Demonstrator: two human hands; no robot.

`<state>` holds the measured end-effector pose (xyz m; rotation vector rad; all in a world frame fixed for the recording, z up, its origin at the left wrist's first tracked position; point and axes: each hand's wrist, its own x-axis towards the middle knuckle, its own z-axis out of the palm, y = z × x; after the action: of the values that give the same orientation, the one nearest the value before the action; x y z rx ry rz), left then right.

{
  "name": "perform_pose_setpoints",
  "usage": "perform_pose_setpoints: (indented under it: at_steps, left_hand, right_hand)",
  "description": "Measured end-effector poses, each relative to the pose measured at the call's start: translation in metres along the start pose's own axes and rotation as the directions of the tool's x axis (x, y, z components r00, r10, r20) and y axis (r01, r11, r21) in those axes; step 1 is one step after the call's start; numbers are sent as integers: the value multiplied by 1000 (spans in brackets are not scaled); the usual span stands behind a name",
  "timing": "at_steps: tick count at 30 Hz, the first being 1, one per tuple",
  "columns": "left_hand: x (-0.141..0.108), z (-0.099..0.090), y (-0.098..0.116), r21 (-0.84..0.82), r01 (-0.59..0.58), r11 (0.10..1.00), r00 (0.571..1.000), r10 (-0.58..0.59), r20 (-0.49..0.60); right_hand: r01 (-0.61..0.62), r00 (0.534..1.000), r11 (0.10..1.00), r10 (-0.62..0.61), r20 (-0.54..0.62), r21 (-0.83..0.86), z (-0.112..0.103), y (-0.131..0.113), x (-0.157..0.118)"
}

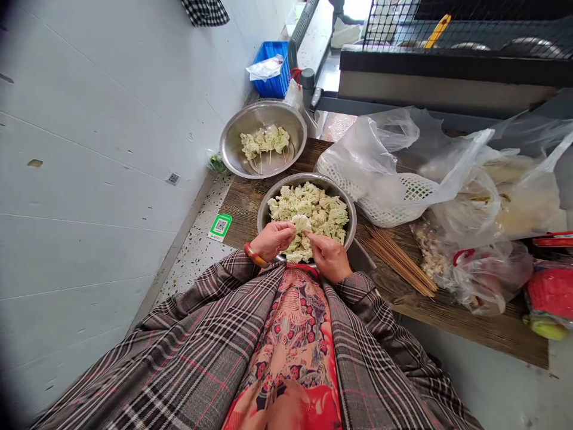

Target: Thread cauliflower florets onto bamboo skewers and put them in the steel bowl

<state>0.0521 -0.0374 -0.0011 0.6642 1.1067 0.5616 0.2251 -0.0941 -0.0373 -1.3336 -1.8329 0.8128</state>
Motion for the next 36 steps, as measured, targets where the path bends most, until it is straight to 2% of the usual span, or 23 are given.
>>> perform_pose_setpoints:
  at_steps: [4, 10, 14, 18, 21, 24, 27, 36]
  left_hand:
    - [1, -1, -4, 34, -20, 999, 1000, 21, -15]
    - [2, 2, -7, 99, -134, 986, 991, 136, -10]
    - [4, 4, -10, 130, -176, 976, 983, 182, -36]
    - [5, 1, -11, 92, -234, 968, 969, 240, -63]
    - [6, -4, -9, 25, -229, 973, 965, 231, -121]
    - [7, -8, -7, 15, -220, 975, 966, 220, -133]
    - [8, -8, -8, 51, -201, 978, 972, 206, -115]
    - [8, -5, -7, 53, -151, 987, 984, 155, -84]
  right_hand:
    - [-31, 999, 998, 32, -24, 59, 6, 1, 2]
    - [-206, 978, 950, 211, 3, 236, 8, -3, 2]
    - [-261, 963, 923, 271, 6, 283, 10, -8, 4]
    - [-301, 951, 897, 307, 36, 323, 14, -9, 3]
    - [-330, 941, 879, 337, 39, 344, 15, -7, -1]
    - [-355, 928, 862, 370, 28, 363, 17, -6, -7]
    - [-353, 926, 866, 378, -3, 354, 19, -4, -12]
    - [-220, 955, 946, 259, -144, 238, 23, -3, -13]
